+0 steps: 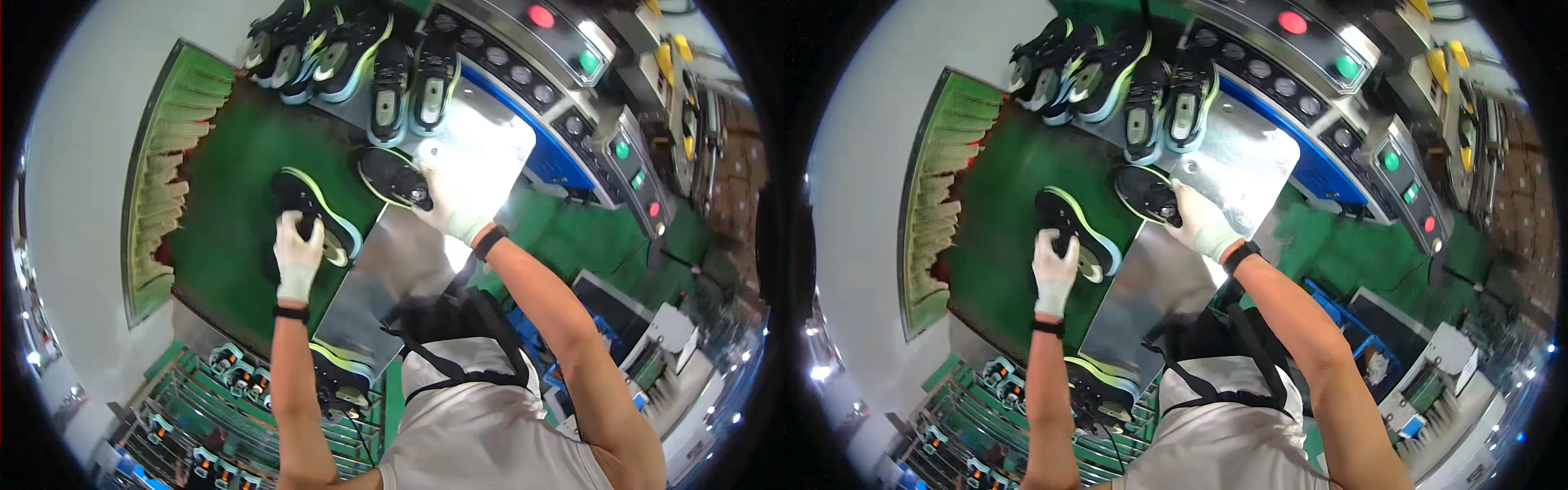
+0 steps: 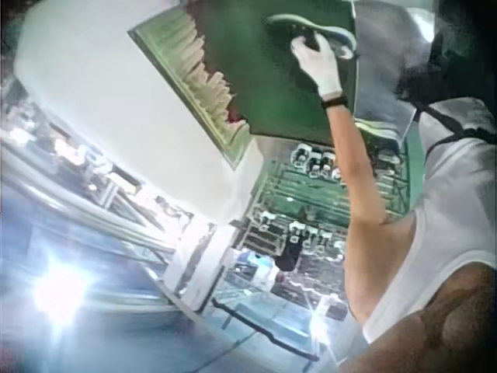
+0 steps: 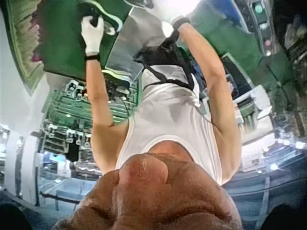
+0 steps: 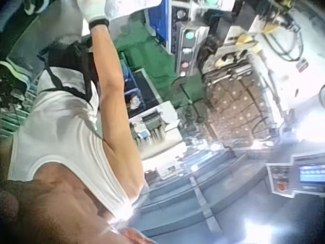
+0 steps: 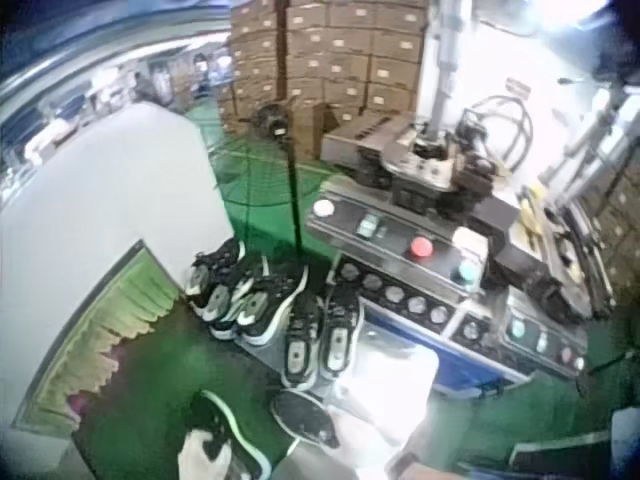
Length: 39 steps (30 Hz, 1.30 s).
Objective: Operating industrial machinery to process and assemble athletic shoes in a factory setting.
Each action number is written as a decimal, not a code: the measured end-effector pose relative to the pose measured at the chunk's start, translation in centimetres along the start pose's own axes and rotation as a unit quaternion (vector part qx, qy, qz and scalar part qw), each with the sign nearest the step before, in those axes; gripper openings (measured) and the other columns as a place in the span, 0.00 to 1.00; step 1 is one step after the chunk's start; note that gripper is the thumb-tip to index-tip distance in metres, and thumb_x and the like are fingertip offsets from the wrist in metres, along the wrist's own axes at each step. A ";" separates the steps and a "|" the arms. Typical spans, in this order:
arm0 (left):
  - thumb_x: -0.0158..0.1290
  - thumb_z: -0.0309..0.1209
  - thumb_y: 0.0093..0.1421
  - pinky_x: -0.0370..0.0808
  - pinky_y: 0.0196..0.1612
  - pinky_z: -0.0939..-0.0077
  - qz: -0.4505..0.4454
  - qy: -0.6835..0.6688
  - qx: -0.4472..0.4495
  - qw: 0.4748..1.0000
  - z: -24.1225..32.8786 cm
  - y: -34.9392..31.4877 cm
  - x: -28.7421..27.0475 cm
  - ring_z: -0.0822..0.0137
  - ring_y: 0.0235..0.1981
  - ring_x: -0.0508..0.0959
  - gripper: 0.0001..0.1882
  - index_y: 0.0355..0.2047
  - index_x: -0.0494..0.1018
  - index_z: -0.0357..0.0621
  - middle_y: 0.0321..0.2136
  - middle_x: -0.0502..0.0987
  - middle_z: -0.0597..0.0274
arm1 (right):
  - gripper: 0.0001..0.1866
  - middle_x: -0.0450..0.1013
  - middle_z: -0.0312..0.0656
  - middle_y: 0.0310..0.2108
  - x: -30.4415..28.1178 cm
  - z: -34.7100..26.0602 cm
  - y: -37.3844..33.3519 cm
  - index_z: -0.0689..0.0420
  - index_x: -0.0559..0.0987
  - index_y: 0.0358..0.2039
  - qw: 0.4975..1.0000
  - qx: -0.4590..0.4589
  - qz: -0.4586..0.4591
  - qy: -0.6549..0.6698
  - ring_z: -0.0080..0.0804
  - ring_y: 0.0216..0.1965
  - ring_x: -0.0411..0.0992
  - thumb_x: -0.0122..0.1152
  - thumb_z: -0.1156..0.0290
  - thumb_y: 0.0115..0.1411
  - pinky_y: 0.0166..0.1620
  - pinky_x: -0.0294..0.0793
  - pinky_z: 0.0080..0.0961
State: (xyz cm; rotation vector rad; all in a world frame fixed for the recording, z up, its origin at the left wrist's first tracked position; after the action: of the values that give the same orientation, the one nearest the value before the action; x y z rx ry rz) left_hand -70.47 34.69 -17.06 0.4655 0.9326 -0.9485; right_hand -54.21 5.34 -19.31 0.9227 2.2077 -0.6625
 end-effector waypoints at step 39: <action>0.66 0.35 0.45 0.80 0.58 0.49 -0.372 -0.081 0.464 0.800 12.5 -13.1 19.1 0.46 0.56 0.82 0.32 0.53 0.77 0.41 0.53 0.82 0.52 | 0.39 0.66 0.54 0.70 10.4 18.9 -23.1 0.56 0.62 0.78 0.975 -0.052 -0.210 0.043 0.48 0.65 0.74 0.58 0.75 0.66 0.66 0.74 0.42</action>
State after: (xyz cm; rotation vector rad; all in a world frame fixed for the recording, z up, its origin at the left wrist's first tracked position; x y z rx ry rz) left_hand -70.94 9.81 -25.72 0.8419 0.4046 -2.1647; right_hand -70.40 -17.01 -34.74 0.4382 2.5152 -0.6967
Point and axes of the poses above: each hand's wrist, its own y-axis towards the middle knuckle, its own x-axis out of the palm, z = x × y, the point moved 4 cm from there along y, towards the middle knuckle
